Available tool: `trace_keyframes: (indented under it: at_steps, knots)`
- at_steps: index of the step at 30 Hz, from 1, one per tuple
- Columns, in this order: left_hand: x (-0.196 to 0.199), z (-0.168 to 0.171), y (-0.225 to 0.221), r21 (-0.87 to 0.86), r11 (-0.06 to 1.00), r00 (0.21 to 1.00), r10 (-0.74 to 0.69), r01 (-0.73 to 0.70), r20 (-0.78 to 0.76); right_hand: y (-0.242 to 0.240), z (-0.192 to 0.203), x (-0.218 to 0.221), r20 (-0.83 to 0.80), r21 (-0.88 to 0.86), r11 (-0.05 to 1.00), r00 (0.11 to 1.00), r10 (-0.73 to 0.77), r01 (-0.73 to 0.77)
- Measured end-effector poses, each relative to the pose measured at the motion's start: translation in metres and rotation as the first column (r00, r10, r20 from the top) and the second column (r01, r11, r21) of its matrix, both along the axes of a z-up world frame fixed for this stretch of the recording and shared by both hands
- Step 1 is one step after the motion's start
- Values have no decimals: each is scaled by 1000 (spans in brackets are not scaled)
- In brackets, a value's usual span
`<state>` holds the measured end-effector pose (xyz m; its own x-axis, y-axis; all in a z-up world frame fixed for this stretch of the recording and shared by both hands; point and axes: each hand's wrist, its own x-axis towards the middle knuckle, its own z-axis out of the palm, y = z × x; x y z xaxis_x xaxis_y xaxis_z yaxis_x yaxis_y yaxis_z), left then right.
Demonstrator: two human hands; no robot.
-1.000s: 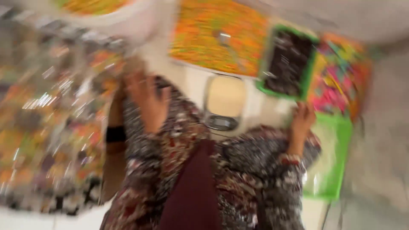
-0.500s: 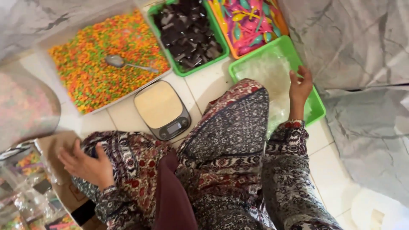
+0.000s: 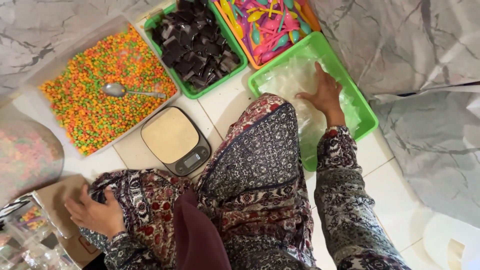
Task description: Filling small plastic bags with colorful cereal, weighing them on a digital scale, and organizing the finished packs.
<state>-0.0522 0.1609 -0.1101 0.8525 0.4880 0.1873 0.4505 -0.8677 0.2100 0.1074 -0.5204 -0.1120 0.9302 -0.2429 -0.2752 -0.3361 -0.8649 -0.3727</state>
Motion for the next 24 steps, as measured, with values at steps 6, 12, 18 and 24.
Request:
trace_keyframes:
  at_steps: [6,12,18,24]
  knots:
    - [4,7,-6,-42,999,1000,15,-16,-23,-33,-30,-12,572,-20,999,819,42,-37]
    - [33,65,-63,-535,841,997,-59,81,58,76,137,-42,502,703,711,732,-461,-34]
    - [93,143,-206,-953,146,895,-405,265,187,189,84,-34,129,991,33,865,-485,-129]
    - [124,131,-255,-875,-120,847,-217,470,485,235,77,-31,244,960,147,970,-23,-238]
